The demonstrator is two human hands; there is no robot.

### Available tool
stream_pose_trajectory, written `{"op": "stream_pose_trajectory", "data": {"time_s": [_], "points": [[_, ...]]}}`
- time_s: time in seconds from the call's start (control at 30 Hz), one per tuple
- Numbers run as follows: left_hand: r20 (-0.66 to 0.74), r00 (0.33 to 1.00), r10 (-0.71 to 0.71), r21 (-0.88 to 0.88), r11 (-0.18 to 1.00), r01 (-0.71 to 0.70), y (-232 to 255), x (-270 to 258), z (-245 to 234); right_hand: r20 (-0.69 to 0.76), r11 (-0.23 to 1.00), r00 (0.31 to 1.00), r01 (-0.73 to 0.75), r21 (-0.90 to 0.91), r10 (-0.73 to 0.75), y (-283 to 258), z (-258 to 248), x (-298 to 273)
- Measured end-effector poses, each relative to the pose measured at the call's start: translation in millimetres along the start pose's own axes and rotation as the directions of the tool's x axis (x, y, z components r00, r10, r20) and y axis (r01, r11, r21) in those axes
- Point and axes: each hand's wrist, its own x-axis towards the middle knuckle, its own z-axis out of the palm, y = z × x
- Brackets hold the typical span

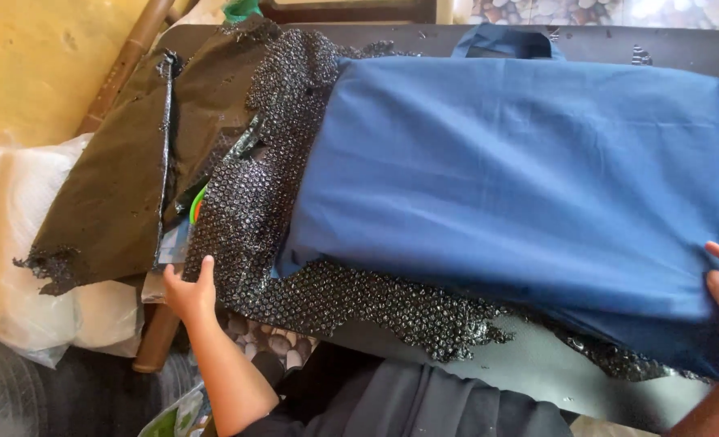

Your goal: Wrapping a blue bag in black bubble wrap and sealing it with tape using a dispenser.

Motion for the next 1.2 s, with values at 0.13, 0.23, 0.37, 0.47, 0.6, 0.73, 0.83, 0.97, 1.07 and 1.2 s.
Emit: {"op": "stream_pose_trajectory", "data": {"time_s": [0.13,0.23,0.37,0.47,0.6,0.73,0.83,0.97,1.07,1.2], "points": [[0.071,0.989,0.127,-0.095,0.988,-0.12,-48,37,20,0.015,0.986,0.986,-0.165,0.036,0.164,8,0,-2],[0.058,0.998,-0.005,-0.293,0.956,0.021,-35,35,8,-0.02,0.995,0.998,-0.059,0.074,0.061,0,1,4],[0.195,0.979,0.064,-0.743,0.662,0.104,-4,27,-13,-0.055,0.995,0.996,-0.065,0.073,0.069,-9,3,2],[0.271,0.909,0.317,-0.904,0.408,0.127,18,26,-17,-0.05,0.972,0.978,-0.193,0.131,0.201,-44,3,3],[0.286,0.606,0.742,-0.861,0.477,-0.178,122,-59,-39,-0.044,0.97,0.978,-0.197,0.143,0.205,-56,1,3],[0.684,-0.288,0.67,-0.649,0.38,-0.659,177,-155,-33,-0.025,0.984,0.991,-0.123,0.129,0.128,-32,2,5],[0.789,-0.326,0.52,-0.518,0.279,-0.809,172,-171,-20,-0.078,0.992,0.989,0.124,-0.031,-0.126,-34,2,12],[0.796,-0.276,0.538,-0.504,0.339,-0.794,164,-177,-25,-0.079,0.944,0.973,0.188,-0.272,-0.216,-149,9,42],[0.798,-0.242,0.553,-0.487,0.354,-0.798,157,-182,-22,0.123,0.762,0.837,0.539,-0.358,-0.534,-275,34,47],[0.693,-0.195,0.694,-0.501,0.269,-0.822,147,-190,-24,0.387,0.52,0.512,0.849,-0.092,-0.767,-338,127,43]]}}
